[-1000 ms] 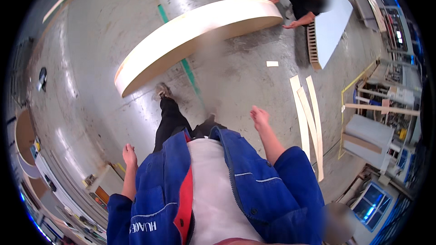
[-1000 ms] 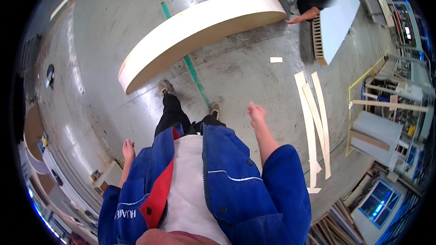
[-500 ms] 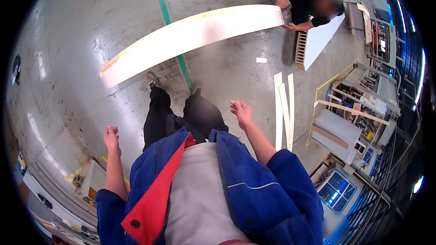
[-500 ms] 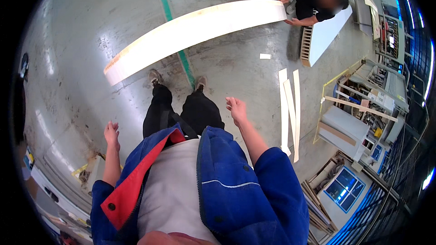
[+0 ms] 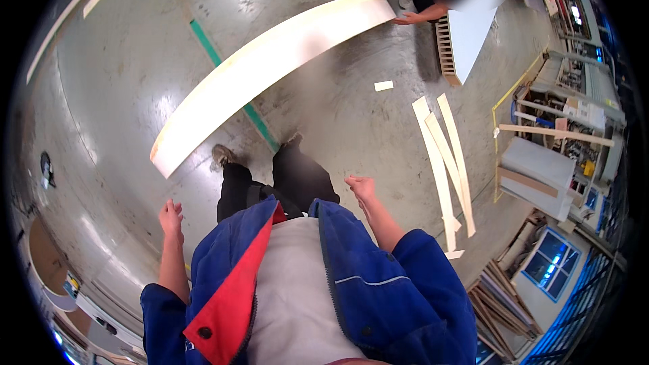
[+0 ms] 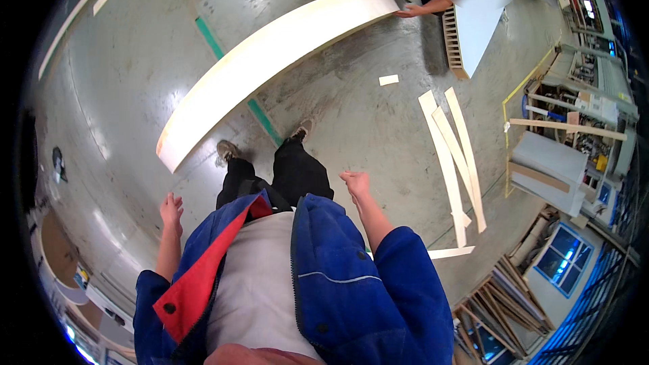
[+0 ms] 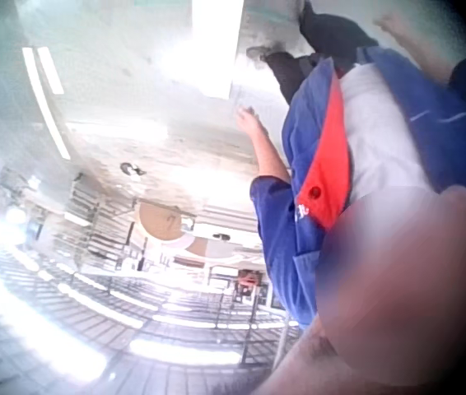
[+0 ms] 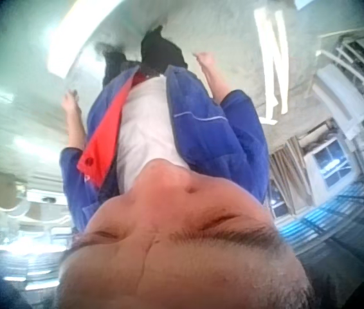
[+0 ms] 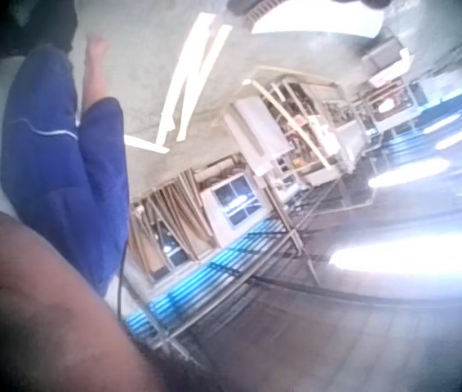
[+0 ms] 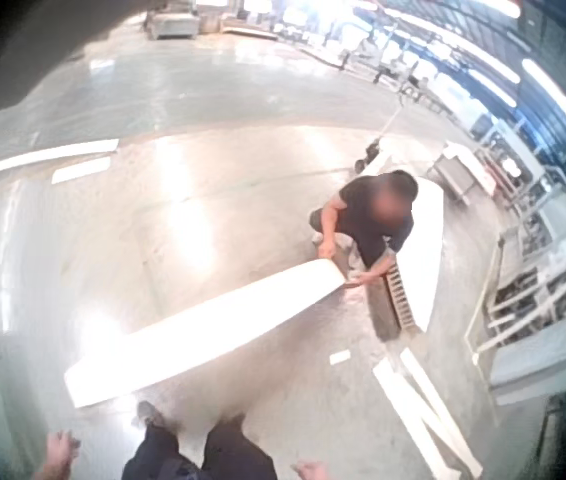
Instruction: The person assembles a curved wooden structure by aligning and fastening multiple thin wooden strips together. They use a nail gun to secure the pieces and occasionally adjust the alignment with their hands. A coworker assists by holding parts of the structure.
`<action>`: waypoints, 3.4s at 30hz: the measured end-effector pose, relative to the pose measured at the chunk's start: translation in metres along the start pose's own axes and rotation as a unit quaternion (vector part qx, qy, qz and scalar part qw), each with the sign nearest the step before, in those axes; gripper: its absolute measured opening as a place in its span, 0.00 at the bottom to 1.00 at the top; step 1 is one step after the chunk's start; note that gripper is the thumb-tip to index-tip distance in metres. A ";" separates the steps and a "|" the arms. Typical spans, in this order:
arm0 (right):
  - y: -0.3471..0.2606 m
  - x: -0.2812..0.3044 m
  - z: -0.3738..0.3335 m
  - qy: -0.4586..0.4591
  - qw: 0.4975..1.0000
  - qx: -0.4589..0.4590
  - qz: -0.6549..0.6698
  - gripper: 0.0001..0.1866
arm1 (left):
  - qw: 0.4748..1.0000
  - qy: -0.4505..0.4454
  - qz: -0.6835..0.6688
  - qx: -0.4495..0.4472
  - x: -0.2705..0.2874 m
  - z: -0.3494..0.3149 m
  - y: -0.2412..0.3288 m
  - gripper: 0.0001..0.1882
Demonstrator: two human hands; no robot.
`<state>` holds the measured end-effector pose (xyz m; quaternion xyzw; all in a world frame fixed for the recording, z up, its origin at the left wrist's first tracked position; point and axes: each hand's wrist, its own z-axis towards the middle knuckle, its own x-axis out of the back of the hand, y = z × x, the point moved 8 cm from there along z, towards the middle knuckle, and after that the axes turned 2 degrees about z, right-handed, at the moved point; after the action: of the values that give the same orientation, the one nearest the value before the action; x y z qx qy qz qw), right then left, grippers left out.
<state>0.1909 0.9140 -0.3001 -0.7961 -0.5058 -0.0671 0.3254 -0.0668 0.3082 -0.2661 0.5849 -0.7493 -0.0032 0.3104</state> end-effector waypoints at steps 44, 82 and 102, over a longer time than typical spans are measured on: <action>0.329 0.631 0.236 0.305 0.876 -0.225 0.299 0.19 | 0.765 -0.288 0.533 -0.219 -1.067 -0.396 0.193 0.16; 0.308 0.645 0.361 0.276 0.695 -0.183 0.638 0.26 | 0.698 -0.645 0.295 0.096 -1.353 -0.774 -0.090 0.30; 0.260 0.908 0.085 0.429 0.806 0.383 0.139 0.16 | 0.636 -0.702 0.199 -0.251 -0.936 -1.075 0.000 0.28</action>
<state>0.8283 1.5835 -0.0877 -0.5584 -0.1836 -0.1565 0.7937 0.5524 1.5158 0.1692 0.1425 -0.8101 -0.5390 -0.1814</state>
